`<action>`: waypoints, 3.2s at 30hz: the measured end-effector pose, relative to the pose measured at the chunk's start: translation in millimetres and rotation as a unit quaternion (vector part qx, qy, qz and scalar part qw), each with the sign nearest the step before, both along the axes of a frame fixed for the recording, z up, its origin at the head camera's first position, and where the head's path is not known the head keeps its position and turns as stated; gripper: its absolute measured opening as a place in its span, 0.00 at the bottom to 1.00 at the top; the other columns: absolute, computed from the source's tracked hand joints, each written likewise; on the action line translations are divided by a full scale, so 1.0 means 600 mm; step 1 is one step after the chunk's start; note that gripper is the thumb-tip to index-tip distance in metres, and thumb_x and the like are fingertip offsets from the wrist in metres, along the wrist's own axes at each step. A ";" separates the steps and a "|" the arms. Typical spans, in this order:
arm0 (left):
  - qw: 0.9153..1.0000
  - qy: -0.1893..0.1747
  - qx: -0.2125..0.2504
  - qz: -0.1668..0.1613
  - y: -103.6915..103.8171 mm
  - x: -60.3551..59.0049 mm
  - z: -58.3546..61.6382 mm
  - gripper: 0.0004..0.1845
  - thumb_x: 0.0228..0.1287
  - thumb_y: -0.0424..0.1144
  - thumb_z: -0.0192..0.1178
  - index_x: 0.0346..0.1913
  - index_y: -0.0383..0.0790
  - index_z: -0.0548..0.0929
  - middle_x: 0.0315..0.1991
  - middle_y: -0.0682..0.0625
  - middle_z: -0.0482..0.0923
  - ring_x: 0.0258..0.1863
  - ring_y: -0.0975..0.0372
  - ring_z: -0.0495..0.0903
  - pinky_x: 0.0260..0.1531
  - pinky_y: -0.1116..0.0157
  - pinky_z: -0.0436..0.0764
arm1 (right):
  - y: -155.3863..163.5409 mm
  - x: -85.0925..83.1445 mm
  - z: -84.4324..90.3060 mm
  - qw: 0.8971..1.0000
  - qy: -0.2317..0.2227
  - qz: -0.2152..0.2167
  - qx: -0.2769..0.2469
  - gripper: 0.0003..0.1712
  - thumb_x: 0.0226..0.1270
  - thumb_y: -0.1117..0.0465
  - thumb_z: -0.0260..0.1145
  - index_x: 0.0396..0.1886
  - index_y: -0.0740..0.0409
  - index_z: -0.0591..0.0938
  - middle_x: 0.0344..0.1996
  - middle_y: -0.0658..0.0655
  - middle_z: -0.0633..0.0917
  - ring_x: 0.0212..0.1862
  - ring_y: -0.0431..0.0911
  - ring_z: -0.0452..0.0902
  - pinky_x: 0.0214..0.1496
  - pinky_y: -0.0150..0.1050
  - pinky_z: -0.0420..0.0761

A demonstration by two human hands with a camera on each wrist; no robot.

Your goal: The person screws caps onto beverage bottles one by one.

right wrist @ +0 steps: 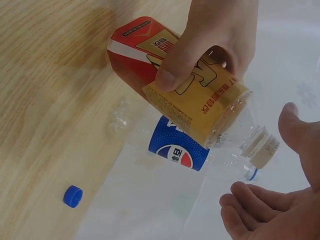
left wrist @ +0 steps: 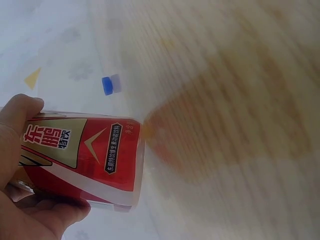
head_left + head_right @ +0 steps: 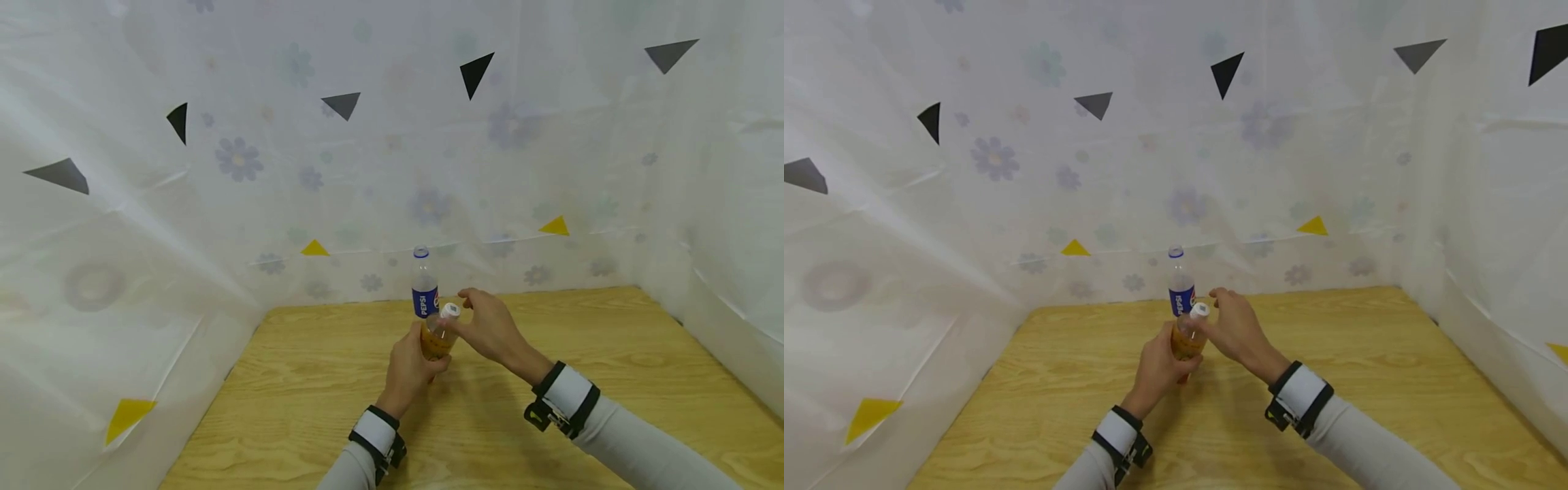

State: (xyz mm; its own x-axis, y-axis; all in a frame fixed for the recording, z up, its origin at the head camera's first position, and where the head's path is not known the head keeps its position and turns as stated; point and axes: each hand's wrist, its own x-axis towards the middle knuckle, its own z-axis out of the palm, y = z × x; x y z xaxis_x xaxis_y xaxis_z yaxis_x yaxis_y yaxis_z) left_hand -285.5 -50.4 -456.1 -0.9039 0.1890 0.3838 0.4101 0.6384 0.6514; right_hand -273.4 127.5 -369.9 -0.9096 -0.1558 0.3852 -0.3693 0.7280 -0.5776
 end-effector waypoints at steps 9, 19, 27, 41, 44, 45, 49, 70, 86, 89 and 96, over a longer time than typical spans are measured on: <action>1.000 0.013 -0.002 0.005 0.000 -0.003 -0.001 0.35 0.53 0.42 0.78 0.63 0.40 0.73 0.54 0.44 0.86 0.50 0.55 0.87 0.48 0.58 0.86 | -0.002 -0.002 0.001 0.998 0.031 0.046 0.007 0.28 0.66 0.60 0.72 0.64 0.62 0.79 0.56 0.66 0.85 0.56 0.63 0.82 0.54 0.61 0.82; 1.000 0.022 -0.001 0.004 0.001 -0.004 -0.002 0.35 0.53 0.42 0.78 0.62 0.39 0.74 0.53 0.44 0.86 0.49 0.55 0.87 0.47 0.58 0.87 | -0.004 0.003 0.002 0.998 0.024 0.060 0.002 0.22 0.70 0.69 0.65 0.63 0.65 0.80 0.55 0.65 0.86 0.52 0.61 0.84 0.51 0.57 0.84; 1.000 0.021 -0.001 0.006 0.001 -0.003 -0.002 0.35 0.53 0.43 0.78 0.62 0.39 0.74 0.52 0.44 0.86 0.48 0.55 0.88 0.47 0.58 0.87 | -0.004 0.003 0.000 0.998 0.026 0.061 -0.009 0.20 0.70 0.68 0.65 0.61 0.65 0.81 0.52 0.65 0.87 0.53 0.61 0.85 0.52 0.57 0.84; 1.000 0.018 0.003 -0.002 0.002 -0.001 0.000 0.33 0.54 0.41 0.78 0.60 0.40 0.74 0.53 0.45 0.85 0.49 0.55 0.87 0.48 0.58 0.87 | -0.001 0.002 -0.004 0.999 0.009 0.020 -0.032 0.14 0.71 0.55 0.68 0.47 0.61 0.84 0.42 0.59 0.89 0.44 0.54 0.84 0.44 0.51 0.85; 1.000 0.020 0.000 -0.002 0.003 -0.002 0.000 0.33 0.54 0.41 0.78 0.60 0.40 0.74 0.53 0.45 0.85 0.49 0.55 0.87 0.48 0.58 0.87 | 0.001 0.001 -0.005 0.999 0.007 0.019 -0.032 0.14 0.70 0.54 0.69 0.46 0.60 0.84 0.40 0.58 0.89 0.42 0.52 0.84 0.41 0.47 0.85; 1.000 0.020 -0.001 -0.002 0.003 -0.002 -0.001 0.33 0.54 0.42 0.78 0.60 0.40 0.74 0.53 0.45 0.85 0.50 0.55 0.87 0.48 0.58 0.86 | 0.001 0.000 -0.006 0.999 0.007 0.019 -0.032 0.14 0.70 0.54 0.69 0.45 0.60 0.84 0.39 0.57 0.89 0.41 0.51 0.84 0.39 0.46 0.84; 1.000 0.015 0.000 -0.001 0.002 -0.003 -0.002 0.34 0.54 0.42 0.78 0.61 0.40 0.74 0.54 0.45 0.85 0.51 0.55 0.87 0.49 0.57 0.86 | 0.002 -0.001 -0.006 1.000 0.005 0.019 -0.025 0.16 0.70 0.53 0.69 0.47 0.61 0.84 0.38 0.58 0.88 0.39 0.49 0.82 0.35 0.41 0.81; 1.000 0.011 0.005 0.001 0.001 -0.005 -0.002 0.35 0.53 0.41 0.79 0.62 0.40 0.73 0.54 0.45 0.85 0.51 0.55 0.87 0.51 0.57 0.86 | 0.006 0.003 -0.001 0.998 0.018 0.053 0.017 0.26 0.69 0.66 0.66 0.66 0.62 0.78 0.55 0.65 0.86 0.54 0.63 0.83 0.54 0.61 0.82; 1.000 0.020 -0.003 0.006 0.003 -0.003 -0.001 0.35 0.52 0.42 0.79 0.62 0.40 0.74 0.52 0.45 0.86 0.49 0.56 0.87 0.49 0.58 0.86 | 0.005 0.003 -0.002 0.998 0.013 0.059 -0.005 0.22 0.70 0.68 0.65 0.63 0.65 0.81 0.53 0.64 0.87 0.51 0.60 0.86 0.50 0.55 0.85; 1.000 0.019 -0.001 0.007 0.004 -0.002 0.000 0.35 0.51 0.41 0.79 0.62 0.40 0.74 0.52 0.45 0.86 0.49 0.55 0.87 0.49 0.57 0.86 | 0.004 0.003 -0.002 0.998 0.018 0.053 -0.011 0.21 0.70 0.66 0.66 0.61 0.66 0.82 0.47 0.63 0.89 0.49 0.59 0.86 0.48 0.55 0.86; 1.000 0.015 -0.001 0.008 0.004 -0.003 -0.001 0.35 0.52 0.41 0.79 0.61 0.40 0.74 0.53 0.45 0.85 0.50 0.55 0.87 0.50 0.57 0.86 | 0.004 0.000 -0.003 0.999 0.026 0.035 -0.022 0.18 0.69 0.60 0.70 0.53 0.66 0.84 0.34 0.59 0.88 0.36 0.50 0.84 0.33 0.42 0.83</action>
State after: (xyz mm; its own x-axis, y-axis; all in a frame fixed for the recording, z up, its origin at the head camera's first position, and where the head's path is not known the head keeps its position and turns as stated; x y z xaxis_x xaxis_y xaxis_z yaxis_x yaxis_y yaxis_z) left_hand -287.2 -47.8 -456.4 -0.8952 0.1741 0.4102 0.4182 0.6461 0.6384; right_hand -273.1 130.0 -371.9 -0.8755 -0.1999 0.4399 -0.4487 0.6741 -0.5867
